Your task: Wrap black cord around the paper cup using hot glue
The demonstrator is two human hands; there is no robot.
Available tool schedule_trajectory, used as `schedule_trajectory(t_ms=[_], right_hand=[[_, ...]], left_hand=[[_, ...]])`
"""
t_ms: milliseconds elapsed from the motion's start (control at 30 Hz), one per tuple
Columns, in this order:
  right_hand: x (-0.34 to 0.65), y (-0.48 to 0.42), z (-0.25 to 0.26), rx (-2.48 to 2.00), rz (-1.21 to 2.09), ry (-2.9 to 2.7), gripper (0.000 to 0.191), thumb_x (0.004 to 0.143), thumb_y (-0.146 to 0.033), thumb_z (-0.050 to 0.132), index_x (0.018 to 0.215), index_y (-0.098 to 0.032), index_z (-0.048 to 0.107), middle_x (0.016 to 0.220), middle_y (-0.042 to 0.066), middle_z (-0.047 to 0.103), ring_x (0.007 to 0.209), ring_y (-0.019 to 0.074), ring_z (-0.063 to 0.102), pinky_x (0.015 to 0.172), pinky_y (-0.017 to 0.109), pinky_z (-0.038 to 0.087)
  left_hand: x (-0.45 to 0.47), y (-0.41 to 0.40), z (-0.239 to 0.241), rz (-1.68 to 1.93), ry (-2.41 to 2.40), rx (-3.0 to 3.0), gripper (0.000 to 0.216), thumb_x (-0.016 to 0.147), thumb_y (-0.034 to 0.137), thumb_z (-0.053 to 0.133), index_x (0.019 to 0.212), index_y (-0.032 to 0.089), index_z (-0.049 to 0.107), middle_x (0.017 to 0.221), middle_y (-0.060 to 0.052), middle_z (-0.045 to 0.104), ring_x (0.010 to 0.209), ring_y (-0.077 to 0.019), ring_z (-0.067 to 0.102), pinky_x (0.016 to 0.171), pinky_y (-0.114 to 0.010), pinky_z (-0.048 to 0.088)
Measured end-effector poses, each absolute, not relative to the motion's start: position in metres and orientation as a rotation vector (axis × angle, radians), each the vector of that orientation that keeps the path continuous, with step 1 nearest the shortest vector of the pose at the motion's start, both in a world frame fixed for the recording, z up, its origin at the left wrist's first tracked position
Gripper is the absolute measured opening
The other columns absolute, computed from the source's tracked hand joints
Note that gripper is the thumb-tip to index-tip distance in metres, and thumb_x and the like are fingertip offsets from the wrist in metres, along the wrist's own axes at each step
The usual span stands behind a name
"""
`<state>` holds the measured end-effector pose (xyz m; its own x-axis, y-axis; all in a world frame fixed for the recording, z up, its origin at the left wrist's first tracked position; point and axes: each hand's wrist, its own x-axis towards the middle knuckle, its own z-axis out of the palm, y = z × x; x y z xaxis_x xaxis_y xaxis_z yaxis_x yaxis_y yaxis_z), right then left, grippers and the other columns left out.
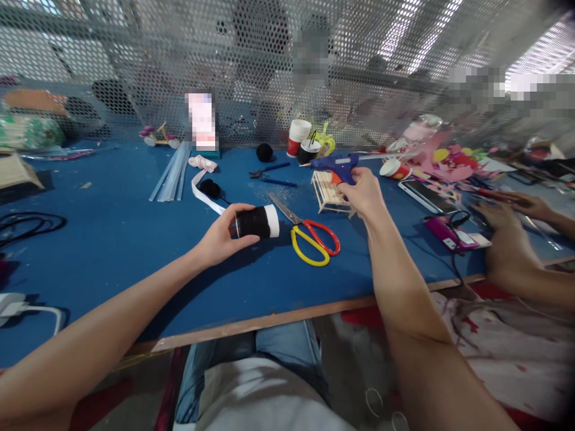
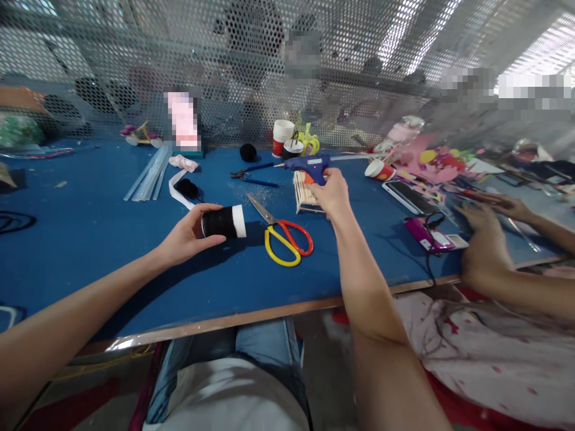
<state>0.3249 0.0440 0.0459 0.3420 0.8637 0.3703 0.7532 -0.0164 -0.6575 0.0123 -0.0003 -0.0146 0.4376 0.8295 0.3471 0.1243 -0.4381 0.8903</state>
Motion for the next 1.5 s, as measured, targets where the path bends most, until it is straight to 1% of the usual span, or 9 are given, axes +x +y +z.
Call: schedule_trajectory(t_ms=[100,167,400,500,667,833,933,1400,1500], right_hand=[[0.31,0.024,0.061,-1.557,0.628,-1.518,0.016,0.066,-0.025,0.063,0.075,-0.015,0.055,0.066,0.003,0.059,0.057,0.0124,0.054,0.052,0.026,0.043],[0.297,0.01,0.068,-1.487,0.763,-1.592,0.016,0.068,-0.029,0.063,0.068,-0.015,0.054,0.056,0.0,0.055,0.05,0.0101,0.05,0.049,0.024,0.041],[0.264,-0.018,0.069,-1.338,0.782,-1.863,0.018,0.074,-0.03,0.058,0.079,-0.013,0.063,0.059,0.001,0.059,0.05,0.0105,0.052,0.051,0.025,0.045],[0.26,-0.023,0.068,-1.39,0.699,-2.015,0.016,0.075,-0.028,0.056,0.076,-0.013,0.064,0.054,0.001,0.058,0.05,0.0118,0.053,0.052,0.026,0.045],[0.258,-0.028,0.07,-1.37,0.56,-2.134,0.016,0.076,-0.025,0.055,0.082,-0.015,0.065,0.07,0.002,0.065,0.06,0.013,0.057,0.057,0.025,0.044],[0.26,-0.029,0.066,-1.373,0.355,-2.172,0.019,0.075,-0.031,0.057,0.063,-0.017,0.055,0.06,0.0,0.058,0.056,0.0128,0.053,0.054,0.026,0.041],[0.261,-0.027,0.062,-1.386,0.25,-2.201,0.02,0.075,-0.032,0.057,0.062,-0.017,0.053,0.058,0.0,0.056,0.055,0.013,0.051,0.055,0.027,0.04],[0.258,-0.029,0.061,-1.45,0.198,-2.3,0.021,0.078,-0.033,0.053,0.068,-0.017,0.06,0.056,0.001,0.054,0.055,0.0144,0.05,0.054,0.028,0.036],[0.259,-0.03,0.061,-1.433,0.181,-2.316,0.023,0.078,-0.033,0.052,0.061,-0.017,0.056,0.051,0.0,0.049,0.051,0.013,0.046,0.052,0.028,0.034]], left_hand=[[0.012,0.001,-0.014,1.078,0.786,1.792,0.055,0.069,0.026,0.069,0.116,0.023,0.042,0.106,-0.005,0.053,0.094,-0.0187,0.056,0.082,-0.036,0.051],[0.012,0.002,-0.013,1.09,0.793,1.78,0.054,0.069,0.026,0.069,0.116,0.023,0.042,0.105,-0.004,0.053,0.093,-0.0184,0.056,0.081,-0.035,0.051],[0.007,0.01,-0.015,1.099,0.796,1.737,0.052,0.072,0.027,0.066,0.118,0.023,0.042,0.104,-0.004,0.053,0.09,-0.0163,0.055,0.076,-0.029,0.05],[0.005,0.013,-0.017,1.096,0.828,1.742,0.052,0.073,0.028,0.066,0.119,0.023,0.043,0.11,-0.005,0.051,0.094,-0.0177,0.054,0.076,-0.03,0.05],[0.005,0.014,-0.017,1.082,0.863,1.76,0.052,0.073,0.029,0.066,0.12,0.023,0.044,0.115,-0.007,0.049,0.099,-0.0196,0.054,0.077,-0.031,0.051],[0.005,0.013,-0.014,1.061,0.91,1.761,0.051,0.072,0.029,0.066,0.118,0.022,0.046,0.115,-0.007,0.05,0.1,-0.0207,0.054,0.079,-0.034,0.052],[0.005,0.012,-0.014,1.055,0.92,1.773,0.051,0.071,0.03,0.066,0.118,0.022,0.046,0.115,-0.007,0.051,0.1,-0.0214,0.055,0.079,-0.036,0.052],[0.004,0.012,-0.015,1.048,0.927,1.813,0.053,0.071,0.031,0.067,0.119,0.022,0.046,0.12,-0.009,0.05,0.103,-0.0231,0.055,0.08,-0.035,0.052],[0.004,0.012,-0.017,1.053,0.926,1.834,0.053,0.071,0.031,0.067,0.119,0.023,0.046,0.12,-0.009,0.051,0.105,-0.0239,0.054,0.081,-0.037,0.052]])
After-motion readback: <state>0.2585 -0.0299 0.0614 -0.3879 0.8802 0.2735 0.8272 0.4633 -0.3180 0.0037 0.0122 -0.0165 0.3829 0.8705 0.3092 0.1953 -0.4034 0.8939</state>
